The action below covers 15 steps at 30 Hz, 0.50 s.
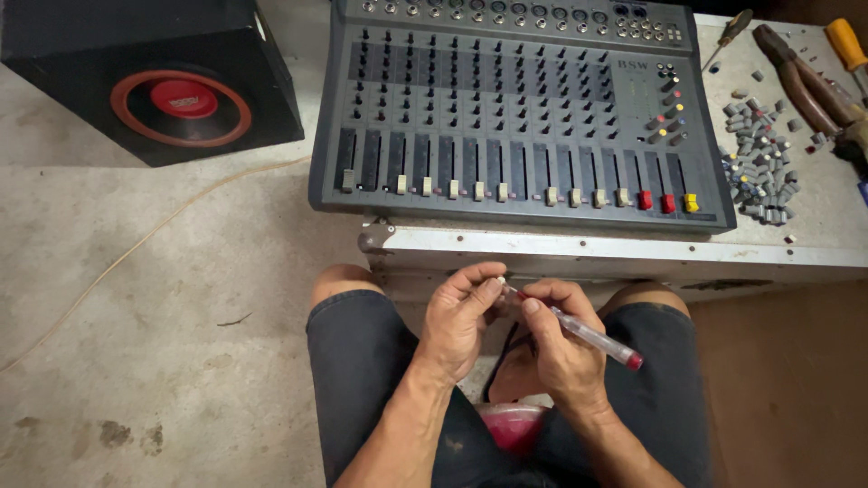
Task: The person sits on the floor in front of an audio mixing console and uses a small screwdriver-handled tool to remove and replace the fader knob caps, working one knob at a time and placing removed caps on the table beside the console.
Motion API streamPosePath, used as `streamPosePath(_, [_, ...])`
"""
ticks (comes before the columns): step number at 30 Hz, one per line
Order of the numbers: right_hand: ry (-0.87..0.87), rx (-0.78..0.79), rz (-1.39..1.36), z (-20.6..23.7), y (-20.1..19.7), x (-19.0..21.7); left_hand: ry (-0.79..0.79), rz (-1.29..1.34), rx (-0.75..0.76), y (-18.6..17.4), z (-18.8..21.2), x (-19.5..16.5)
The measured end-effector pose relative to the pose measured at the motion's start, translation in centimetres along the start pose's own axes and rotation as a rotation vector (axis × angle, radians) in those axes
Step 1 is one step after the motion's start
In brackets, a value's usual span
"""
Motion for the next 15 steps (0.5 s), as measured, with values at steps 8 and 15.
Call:
streamPosePath(8, [0.14,-0.106,-0.159,-0.8,-1.0,-1.9,-0.016,-0.092,0.027,-0.6,-0.5,0.7])
streamPosePath(15, [0.212,-0.103,-0.257,-1.1,-0.6,-3.2,-0.044,-0.089,0.018,-0.9,-0.6,1.2])
Point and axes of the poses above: each hand's wrist, its own z-axis away from the middle knuckle, its own y-axis out of the palm, x = y × z, the point moved 8 cm from there along -z, towards the middle knuckle, and after that the axes turned 8 degrees about -z, right-handed, at the moved point
